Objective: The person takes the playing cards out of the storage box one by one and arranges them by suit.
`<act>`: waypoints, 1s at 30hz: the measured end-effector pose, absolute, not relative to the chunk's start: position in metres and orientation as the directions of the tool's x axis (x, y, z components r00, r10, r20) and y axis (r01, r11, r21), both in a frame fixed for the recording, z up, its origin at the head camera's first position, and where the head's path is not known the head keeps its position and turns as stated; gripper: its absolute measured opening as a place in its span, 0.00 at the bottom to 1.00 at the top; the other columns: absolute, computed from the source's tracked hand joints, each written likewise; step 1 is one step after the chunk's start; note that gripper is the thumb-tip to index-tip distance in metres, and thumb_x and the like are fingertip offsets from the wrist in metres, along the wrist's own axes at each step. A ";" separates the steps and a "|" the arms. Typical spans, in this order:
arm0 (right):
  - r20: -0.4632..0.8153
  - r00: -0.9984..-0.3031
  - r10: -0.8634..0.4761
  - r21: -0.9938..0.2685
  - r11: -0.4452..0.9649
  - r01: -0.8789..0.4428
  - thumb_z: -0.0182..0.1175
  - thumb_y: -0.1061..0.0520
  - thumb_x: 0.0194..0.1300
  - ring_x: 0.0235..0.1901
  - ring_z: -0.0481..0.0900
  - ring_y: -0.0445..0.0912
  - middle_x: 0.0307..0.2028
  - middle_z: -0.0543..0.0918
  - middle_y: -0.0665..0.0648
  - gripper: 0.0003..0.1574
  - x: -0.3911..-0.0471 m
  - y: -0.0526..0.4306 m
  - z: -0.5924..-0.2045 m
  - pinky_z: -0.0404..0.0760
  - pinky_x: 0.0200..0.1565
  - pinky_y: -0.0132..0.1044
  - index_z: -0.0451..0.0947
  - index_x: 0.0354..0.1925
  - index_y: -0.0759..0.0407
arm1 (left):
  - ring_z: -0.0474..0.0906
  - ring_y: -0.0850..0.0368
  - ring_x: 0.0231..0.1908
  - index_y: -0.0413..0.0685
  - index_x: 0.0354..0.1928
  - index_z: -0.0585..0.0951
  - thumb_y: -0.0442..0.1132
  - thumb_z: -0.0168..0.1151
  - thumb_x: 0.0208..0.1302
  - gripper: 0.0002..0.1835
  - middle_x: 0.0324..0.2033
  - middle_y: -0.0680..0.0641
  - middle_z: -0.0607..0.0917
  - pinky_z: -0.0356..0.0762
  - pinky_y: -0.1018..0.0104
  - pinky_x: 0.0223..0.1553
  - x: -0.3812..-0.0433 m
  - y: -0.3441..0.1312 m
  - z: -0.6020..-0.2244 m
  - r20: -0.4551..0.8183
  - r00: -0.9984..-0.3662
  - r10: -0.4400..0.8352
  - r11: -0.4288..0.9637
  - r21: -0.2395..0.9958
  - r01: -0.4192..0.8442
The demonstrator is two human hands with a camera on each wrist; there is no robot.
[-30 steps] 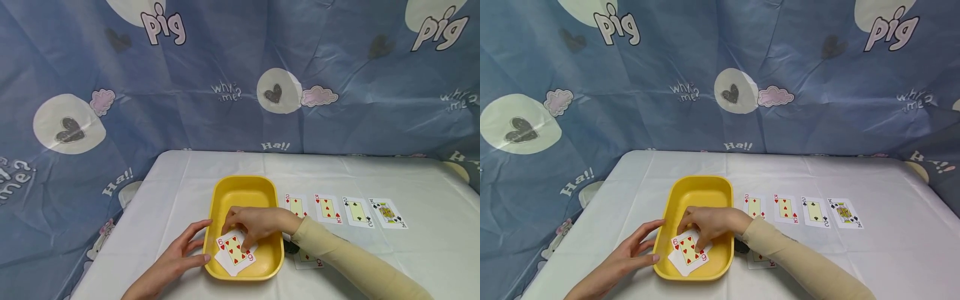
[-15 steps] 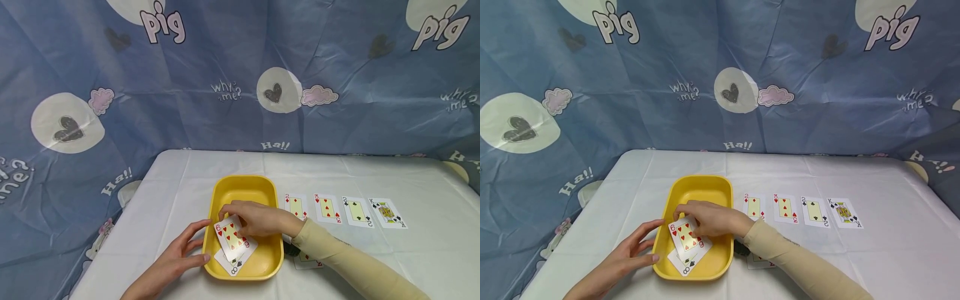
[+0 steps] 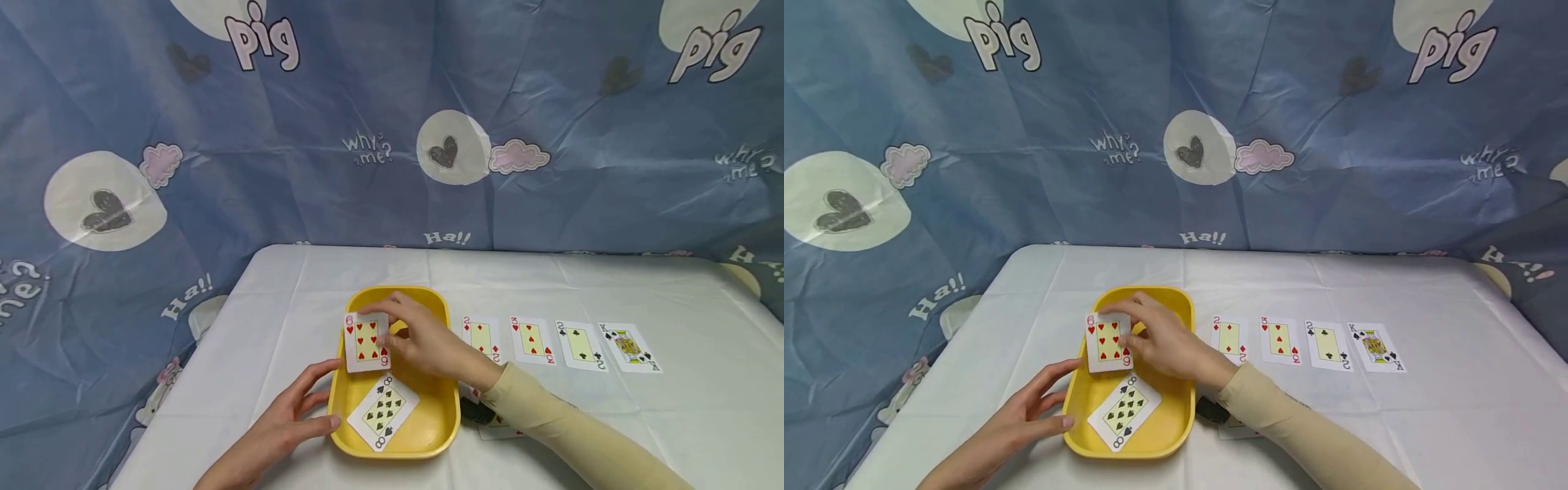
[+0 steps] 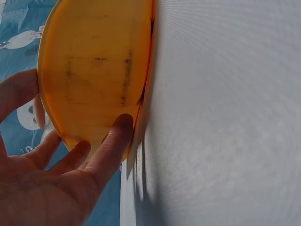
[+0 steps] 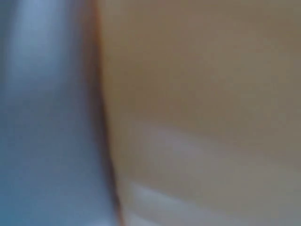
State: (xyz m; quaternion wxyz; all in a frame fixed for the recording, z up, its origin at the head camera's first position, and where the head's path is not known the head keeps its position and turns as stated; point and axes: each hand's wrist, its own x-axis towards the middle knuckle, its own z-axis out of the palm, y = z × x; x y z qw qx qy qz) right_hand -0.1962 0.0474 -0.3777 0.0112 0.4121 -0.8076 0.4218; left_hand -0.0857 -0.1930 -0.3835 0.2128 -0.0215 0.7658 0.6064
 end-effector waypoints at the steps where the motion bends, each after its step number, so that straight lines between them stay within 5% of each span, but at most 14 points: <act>1: 0.389 -0.677 -0.625 -0.699 0.278 -0.659 0.66 0.66 0.63 0.40 0.75 0.41 0.48 0.75 0.45 0.31 -0.196 0.048 -0.378 0.79 0.44 0.35 0.74 0.61 0.45 | 0.71 0.48 0.62 0.66 0.70 0.65 0.43 0.71 0.59 0.38 0.74 0.45 0.56 0.62 0.29 0.57 -0.086 -0.193 -0.383 -0.353 -0.909 0.222 0.265 0.919 -0.292; 10: 0.450 -0.781 -0.432 -0.821 0.142 -0.552 0.69 0.67 0.59 0.38 0.80 0.45 0.45 0.79 0.50 0.27 -0.189 0.050 -0.376 0.83 0.42 0.39 0.78 0.56 0.54 | 0.71 0.48 0.61 0.64 0.70 0.66 0.44 0.71 0.59 0.38 0.73 0.45 0.57 0.64 0.32 0.57 -0.086 -0.193 -0.384 -0.353 -0.912 0.208 0.273 0.917 -0.292; 25: 0.458 -0.822 -0.337 -0.857 0.079 -0.510 0.68 0.72 0.57 0.40 0.77 0.52 0.44 0.77 0.59 0.25 -0.175 0.061 -0.344 0.82 0.42 0.37 0.79 0.54 0.66 | 0.71 0.48 0.61 0.65 0.70 0.66 0.44 0.71 0.59 0.38 0.74 0.45 0.56 0.62 0.29 0.57 -0.086 -0.191 -0.383 -0.372 -0.906 0.203 0.275 0.909 -0.312; 30: 0.429 -0.842 -0.328 -0.892 -0.005 -0.452 0.65 0.74 0.59 0.39 0.78 0.53 0.46 0.75 0.61 0.26 -0.179 0.071 -0.342 0.84 0.37 0.44 0.76 0.57 0.68 | 0.72 0.49 0.61 0.66 0.69 0.67 0.43 0.72 0.58 0.38 0.73 0.46 0.57 0.61 0.28 0.56 -0.086 -0.191 -0.384 -0.373 -0.908 0.189 0.273 0.908 -0.317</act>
